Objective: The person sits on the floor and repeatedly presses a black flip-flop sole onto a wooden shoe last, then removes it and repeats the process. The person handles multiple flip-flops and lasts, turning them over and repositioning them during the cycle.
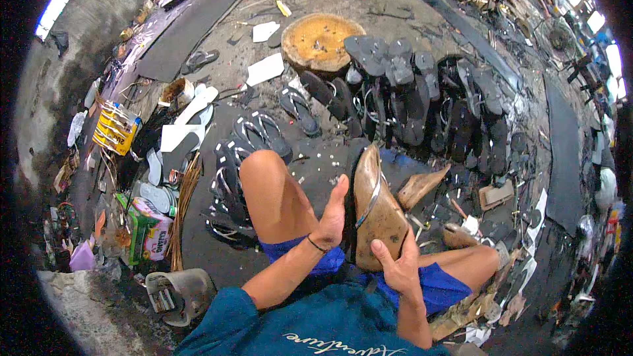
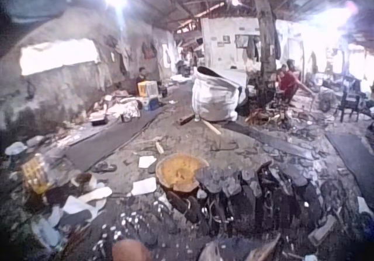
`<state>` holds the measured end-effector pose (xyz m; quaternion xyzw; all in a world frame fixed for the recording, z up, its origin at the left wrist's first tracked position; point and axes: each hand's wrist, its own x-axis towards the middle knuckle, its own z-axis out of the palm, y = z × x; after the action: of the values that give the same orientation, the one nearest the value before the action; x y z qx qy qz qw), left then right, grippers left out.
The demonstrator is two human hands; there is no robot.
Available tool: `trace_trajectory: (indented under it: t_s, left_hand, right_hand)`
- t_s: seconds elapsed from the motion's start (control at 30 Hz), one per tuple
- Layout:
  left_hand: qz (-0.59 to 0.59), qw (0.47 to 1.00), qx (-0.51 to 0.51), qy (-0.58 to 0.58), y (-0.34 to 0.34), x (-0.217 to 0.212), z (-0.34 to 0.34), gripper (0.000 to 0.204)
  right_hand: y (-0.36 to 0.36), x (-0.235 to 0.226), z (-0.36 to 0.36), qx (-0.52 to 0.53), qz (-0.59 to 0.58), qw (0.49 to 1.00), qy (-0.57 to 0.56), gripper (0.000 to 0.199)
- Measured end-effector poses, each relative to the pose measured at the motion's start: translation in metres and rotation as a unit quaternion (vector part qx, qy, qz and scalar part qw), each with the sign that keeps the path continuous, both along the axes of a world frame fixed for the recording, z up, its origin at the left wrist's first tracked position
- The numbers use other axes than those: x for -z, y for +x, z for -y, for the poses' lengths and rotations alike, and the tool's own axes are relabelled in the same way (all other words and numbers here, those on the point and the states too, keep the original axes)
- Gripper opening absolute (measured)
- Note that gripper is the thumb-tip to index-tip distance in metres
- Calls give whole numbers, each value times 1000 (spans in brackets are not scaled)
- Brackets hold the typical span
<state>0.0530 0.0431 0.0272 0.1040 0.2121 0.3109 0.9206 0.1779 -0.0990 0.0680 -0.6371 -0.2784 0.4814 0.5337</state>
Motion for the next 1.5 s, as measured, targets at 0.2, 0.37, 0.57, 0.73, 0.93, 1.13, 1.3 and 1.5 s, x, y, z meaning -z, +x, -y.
trace_trajectory:
  t_s: [0.2,0.37,0.57,0.73,0.93,1.13,1.3,1.5]
  left_hand:
    - [-239,965,-106,13,-13,0,-78,68]
    - [202,975,16,-90,-32,22,-66,88]
    - [111,990,45,-72,-7,9,-12,87]
    - [-253,824,143,486,-47,-55,1,60]
    - [-245,649,154,704,-97,-83,21,58]
    - [-298,702,174,623,-108,-75,42,42]
    - [-316,781,63,535,-89,-48,15,51]
    - [-423,822,68,374,-48,23,-43,50]
  right_hand:
    - [19,53,9,-1,-150,983,-105,55]
    - [30,97,-36,-108,343,927,-104,53]
    - [76,13,-102,-65,-71,992,84,61]
    - [62,-41,-47,-211,90,970,80,37]
    - [23,-29,-3,-257,116,920,271,47]
    - [1,-5,3,-312,86,917,232,49]
    - [11,4,-38,-150,182,957,170,33]
    - [48,73,-188,13,72,992,103,46]
